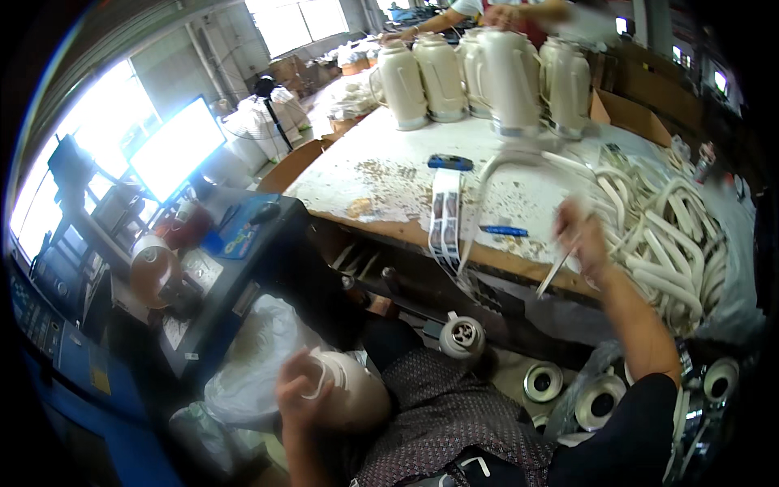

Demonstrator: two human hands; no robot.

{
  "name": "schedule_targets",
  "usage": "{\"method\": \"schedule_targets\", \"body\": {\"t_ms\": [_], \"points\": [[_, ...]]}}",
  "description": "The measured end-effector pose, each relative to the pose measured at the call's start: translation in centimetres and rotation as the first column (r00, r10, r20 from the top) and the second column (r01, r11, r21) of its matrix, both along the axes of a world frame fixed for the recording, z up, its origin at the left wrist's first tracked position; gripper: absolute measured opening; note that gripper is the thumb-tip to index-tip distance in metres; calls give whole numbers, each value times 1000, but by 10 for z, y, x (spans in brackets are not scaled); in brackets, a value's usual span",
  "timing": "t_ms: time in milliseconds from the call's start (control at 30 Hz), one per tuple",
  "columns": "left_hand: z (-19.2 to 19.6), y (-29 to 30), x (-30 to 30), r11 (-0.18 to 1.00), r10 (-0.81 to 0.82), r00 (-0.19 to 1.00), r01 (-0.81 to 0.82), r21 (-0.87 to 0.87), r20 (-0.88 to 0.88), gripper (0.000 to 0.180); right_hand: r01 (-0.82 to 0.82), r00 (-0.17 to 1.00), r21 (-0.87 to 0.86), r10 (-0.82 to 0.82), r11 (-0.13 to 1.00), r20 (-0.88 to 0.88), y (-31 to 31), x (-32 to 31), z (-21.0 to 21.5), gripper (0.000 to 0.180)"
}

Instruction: The person assembles white electric kettles by inserting a metal heating element into the base and attaching a handle. They then apply a sticker label to the side of the kettle body and place the finished unit on a nearby table. The process is repeated for multiple kettles.

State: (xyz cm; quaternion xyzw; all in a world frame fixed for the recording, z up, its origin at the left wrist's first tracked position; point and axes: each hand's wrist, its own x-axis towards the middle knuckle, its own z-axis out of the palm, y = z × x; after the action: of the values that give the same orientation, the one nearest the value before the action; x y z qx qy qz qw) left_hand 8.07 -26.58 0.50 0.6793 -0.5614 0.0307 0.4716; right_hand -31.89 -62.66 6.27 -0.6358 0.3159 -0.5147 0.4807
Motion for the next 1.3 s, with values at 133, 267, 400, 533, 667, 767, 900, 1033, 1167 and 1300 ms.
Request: {"method": "schedule_targets", "body": {"t_ms": [133,267,400,533,667,767,900,1033,1167,1300], "points": [[5,20,-8,993,-33,996,24,-114,-81,38,-427,767,585,619,689,-169,165,48,-100,23],[13,46,-6,982,20,998,-31,-185,-61,40,-252,897,689,430,680,-97,244,39,-180,22],[14,76,-2,969,7,998,-23,-244,-66,40,-194,920,707,375,681,-109,218,58,-171,19],[6,98,-15,954,79,995,-94,-284,-66,37,-336,939,419,268,843,214,170,174,-109,26],[1,106,-32,937,109,992,-125,-326,-67,38,-596,731,391,275,701,624,194,291,-74,10],[-2,109,-32,934,144,987,-158,-319,-66,44,-754,656,490,529,437,538,242,326,-80,13],[-9,110,-18,915,198,976,-218,-338,-91,47,-772,605,553,629,313,488,267,337,-100,21],[-15,102,-22,922,211,976,-217,-321,-55,50,-716,675,567,614,408,410,258,338,-109,27],[-10,96,-51,961,152,979,-115,-252,133,56,-729,489,518,870,447,-61,257,319,-114,27],[-8,98,-44,964,65,997,-50,-263,47,58,-903,430,25,896,430,110,257,309,-117,29]]}}
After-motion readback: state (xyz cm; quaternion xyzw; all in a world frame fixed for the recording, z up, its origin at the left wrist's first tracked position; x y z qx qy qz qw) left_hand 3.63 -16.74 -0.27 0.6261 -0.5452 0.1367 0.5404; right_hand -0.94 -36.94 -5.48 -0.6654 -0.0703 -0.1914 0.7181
